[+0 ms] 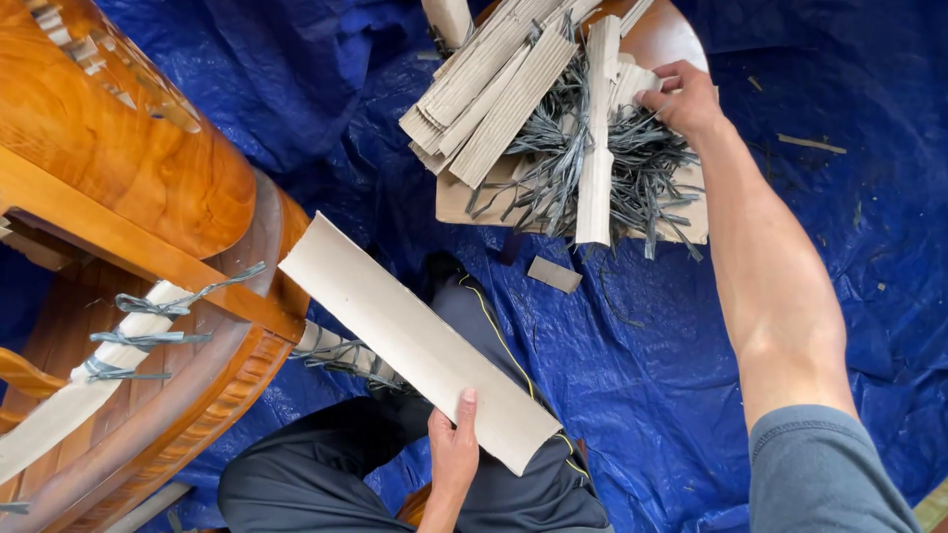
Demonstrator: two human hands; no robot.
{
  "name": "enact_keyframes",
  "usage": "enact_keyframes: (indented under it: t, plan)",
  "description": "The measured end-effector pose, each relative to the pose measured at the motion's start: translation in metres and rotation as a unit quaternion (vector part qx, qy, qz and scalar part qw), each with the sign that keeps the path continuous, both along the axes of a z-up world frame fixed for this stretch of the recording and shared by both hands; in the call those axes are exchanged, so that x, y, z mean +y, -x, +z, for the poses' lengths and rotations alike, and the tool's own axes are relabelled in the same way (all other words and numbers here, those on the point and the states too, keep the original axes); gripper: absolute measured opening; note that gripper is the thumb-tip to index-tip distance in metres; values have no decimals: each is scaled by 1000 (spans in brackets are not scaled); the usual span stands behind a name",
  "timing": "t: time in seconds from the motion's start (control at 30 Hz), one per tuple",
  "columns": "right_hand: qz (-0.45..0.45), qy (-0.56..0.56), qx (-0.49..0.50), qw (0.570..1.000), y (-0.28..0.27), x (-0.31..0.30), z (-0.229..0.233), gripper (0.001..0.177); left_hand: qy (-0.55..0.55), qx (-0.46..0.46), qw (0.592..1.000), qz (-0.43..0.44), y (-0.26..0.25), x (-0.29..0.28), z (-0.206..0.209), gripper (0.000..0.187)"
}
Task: Wrapping wooden chair components with cardboard and plastic strips for protection.
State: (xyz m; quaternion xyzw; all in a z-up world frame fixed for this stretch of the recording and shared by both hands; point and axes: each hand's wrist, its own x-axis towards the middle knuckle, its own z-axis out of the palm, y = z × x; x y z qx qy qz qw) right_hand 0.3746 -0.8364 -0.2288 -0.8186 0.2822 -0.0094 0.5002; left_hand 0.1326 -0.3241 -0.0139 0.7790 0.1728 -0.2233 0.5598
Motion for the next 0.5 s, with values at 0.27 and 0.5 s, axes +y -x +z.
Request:
enact_keyframes:
  t: [0.27,0.5]
  plan:
    - [-17,-49,-46,998,-21,-27,26,21,-13,17,999,-26,-6,-6,3,50]
    - [-44,-80,-173,981,-35,-28,95,11,-19,18,999,-30,-6,-5,-1,50]
